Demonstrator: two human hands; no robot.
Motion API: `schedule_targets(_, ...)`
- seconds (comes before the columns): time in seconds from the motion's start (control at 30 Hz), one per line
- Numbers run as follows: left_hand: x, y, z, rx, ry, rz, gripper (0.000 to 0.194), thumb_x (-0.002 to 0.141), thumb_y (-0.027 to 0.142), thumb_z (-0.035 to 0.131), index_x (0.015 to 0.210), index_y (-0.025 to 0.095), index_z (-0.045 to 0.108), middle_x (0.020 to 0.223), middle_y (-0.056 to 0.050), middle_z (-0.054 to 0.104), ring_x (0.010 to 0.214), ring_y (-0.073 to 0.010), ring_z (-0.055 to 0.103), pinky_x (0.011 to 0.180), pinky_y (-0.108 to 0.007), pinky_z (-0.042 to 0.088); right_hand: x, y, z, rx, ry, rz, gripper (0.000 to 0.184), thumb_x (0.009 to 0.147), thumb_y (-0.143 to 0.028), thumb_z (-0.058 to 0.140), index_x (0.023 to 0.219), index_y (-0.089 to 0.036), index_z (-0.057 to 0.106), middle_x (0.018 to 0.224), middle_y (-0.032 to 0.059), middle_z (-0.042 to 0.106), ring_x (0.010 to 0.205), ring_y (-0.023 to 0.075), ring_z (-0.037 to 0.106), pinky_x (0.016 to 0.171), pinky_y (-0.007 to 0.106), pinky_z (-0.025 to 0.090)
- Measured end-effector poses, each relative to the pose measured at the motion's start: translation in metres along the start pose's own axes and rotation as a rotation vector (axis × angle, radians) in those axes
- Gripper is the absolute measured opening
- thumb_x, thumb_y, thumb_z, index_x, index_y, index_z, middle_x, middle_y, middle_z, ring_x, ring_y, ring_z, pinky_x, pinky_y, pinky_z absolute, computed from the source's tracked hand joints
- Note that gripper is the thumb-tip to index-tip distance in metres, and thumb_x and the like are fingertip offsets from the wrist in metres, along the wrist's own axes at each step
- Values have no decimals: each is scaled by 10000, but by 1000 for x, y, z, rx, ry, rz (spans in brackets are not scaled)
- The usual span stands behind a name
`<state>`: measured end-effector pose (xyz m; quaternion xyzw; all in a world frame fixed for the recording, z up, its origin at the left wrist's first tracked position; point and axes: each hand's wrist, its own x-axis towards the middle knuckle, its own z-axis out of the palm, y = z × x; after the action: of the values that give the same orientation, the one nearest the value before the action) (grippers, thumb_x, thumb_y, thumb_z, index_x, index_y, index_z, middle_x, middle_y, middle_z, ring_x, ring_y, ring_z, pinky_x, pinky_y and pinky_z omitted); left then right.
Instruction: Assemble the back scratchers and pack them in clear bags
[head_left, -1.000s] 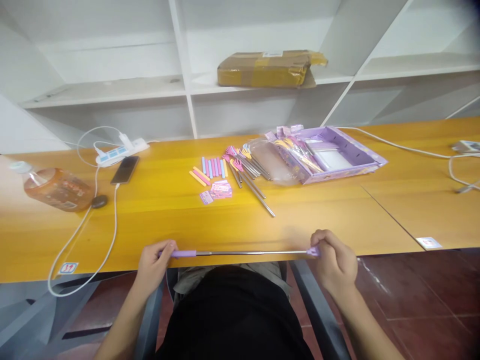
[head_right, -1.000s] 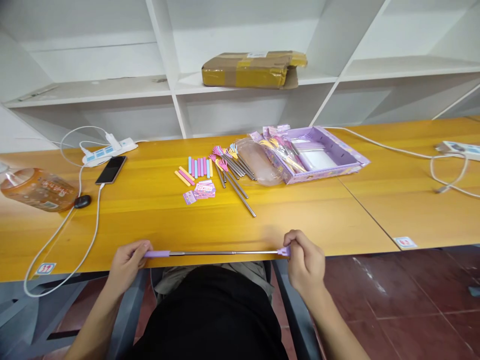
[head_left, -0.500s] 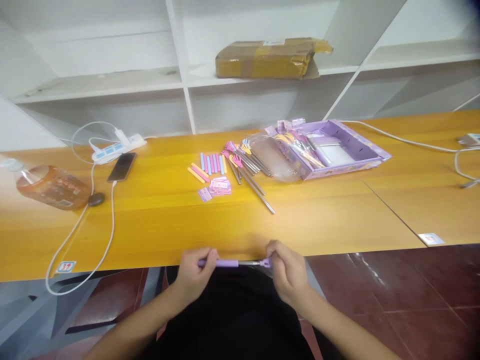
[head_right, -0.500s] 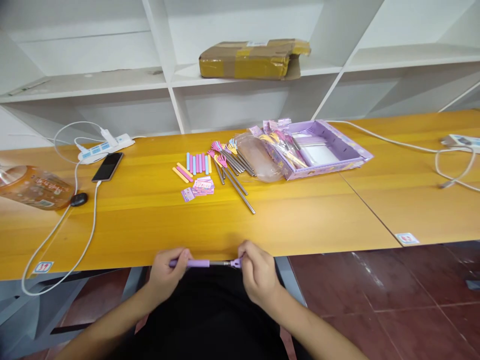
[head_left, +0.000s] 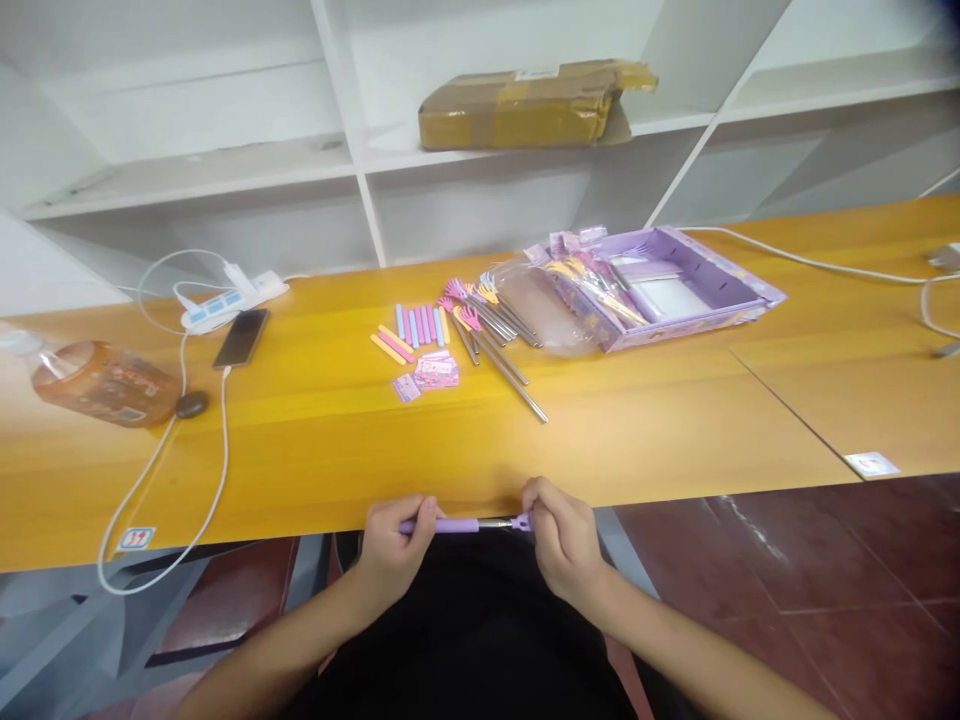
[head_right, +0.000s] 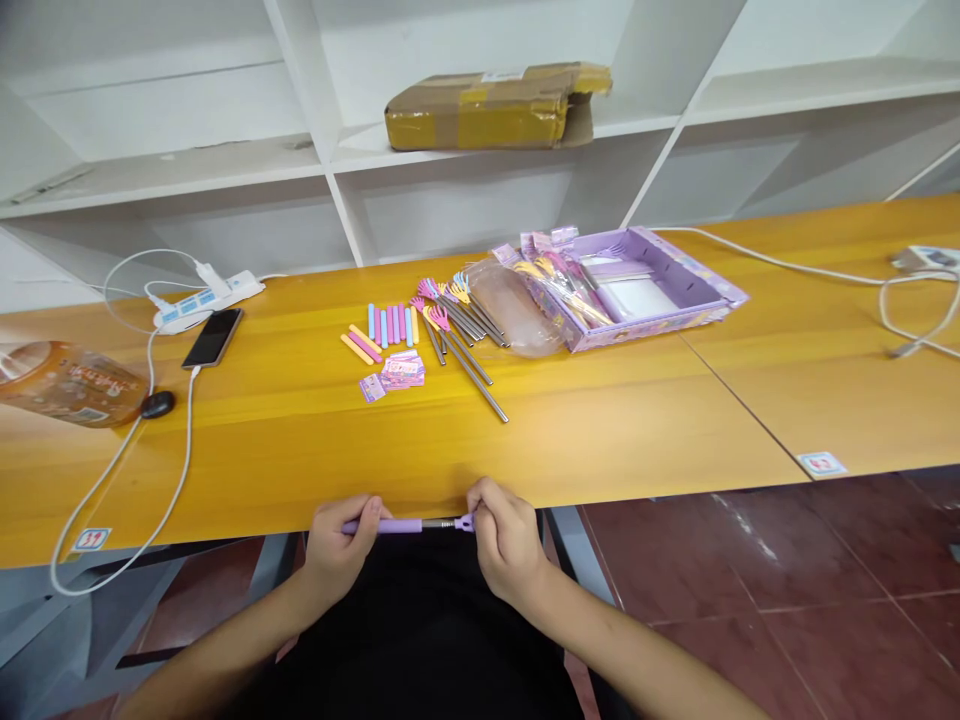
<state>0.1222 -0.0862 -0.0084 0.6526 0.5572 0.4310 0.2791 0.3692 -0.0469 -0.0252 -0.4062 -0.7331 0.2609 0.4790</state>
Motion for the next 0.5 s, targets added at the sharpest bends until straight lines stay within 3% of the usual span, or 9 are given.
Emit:
schedule_targets(0.3, 2, 4, -11, 7, -135, -35, 387, 1075, 368, 567, 799, 198, 778, 707, -24, 758, 638, -157, 702, 645, -254, 527, 2, 4, -4, 72, -64, 99, 263, 993, -98, 394, 823, -239, 535, 664, -36, 514, 557, 136, 474, 558, 271, 374)
schedule_targets(0.5, -3, 1, -17, 60, -231, 23, 251, 1045, 446, 705, 1010, 229, 826, 849, -24, 830, 698, -161, 733, 713, -251, 564, 8, 6, -14, 139, -79, 239, 280, 1056, -203, 424, 840, -231, 600, 630, -45, 523, 530, 137, 477, 536, 264, 383)
